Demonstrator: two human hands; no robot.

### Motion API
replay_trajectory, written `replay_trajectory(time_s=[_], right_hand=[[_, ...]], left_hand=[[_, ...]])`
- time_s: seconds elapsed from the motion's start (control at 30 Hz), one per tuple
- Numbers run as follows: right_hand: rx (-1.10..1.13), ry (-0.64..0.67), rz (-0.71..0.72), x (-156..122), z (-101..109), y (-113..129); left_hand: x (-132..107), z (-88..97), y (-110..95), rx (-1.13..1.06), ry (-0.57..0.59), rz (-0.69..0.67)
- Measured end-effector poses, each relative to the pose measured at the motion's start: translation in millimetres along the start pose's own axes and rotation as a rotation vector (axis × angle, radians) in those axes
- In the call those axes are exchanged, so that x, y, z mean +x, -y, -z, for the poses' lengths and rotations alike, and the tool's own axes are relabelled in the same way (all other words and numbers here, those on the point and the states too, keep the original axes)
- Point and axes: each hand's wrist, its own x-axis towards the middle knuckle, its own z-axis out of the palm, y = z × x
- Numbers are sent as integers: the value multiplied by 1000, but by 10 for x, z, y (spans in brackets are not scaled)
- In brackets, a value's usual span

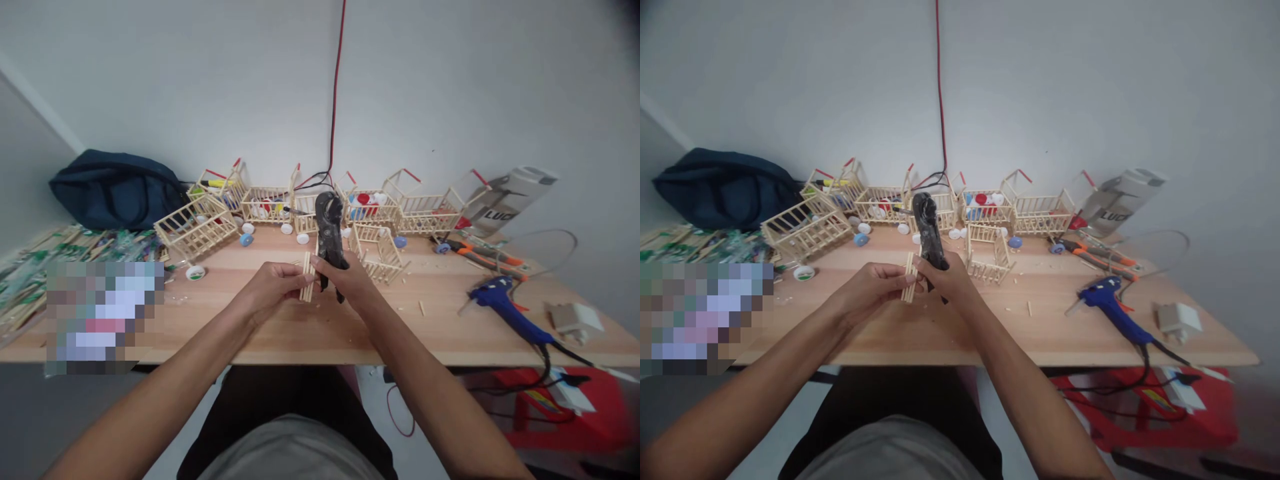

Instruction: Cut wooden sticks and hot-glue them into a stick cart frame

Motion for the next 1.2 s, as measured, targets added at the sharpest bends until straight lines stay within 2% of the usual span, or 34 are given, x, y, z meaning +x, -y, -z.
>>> replay_trajectory(time_s=[0.1, 0.27, 0.37, 0.5, 0.77, 1.1, 1.2], right_hand=[[-6, -6, -4, -7, -5, 11], [-33, 71, 13, 6, 9, 1], [-45, 51, 22, 20, 22, -35], [-29, 33, 24, 17, 25, -49], [117, -13, -76, -21, -19, 21], [175, -85, -77, -5, -22, 0], [215, -117, -68, 47, 9, -70]], left_hand=[[-21, -2, -3, 52, -15, -30], [-57, -3, -12, 168, -40, -119], [-63, 4, -10, 234, -40, -141], [-58, 9, -4, 239, -24, -143], [-37, -32, -13, 233, -9, -137], [36, -39, 10, 231, -35, -115], [-1, -26, 61, 228, 10, -96]])
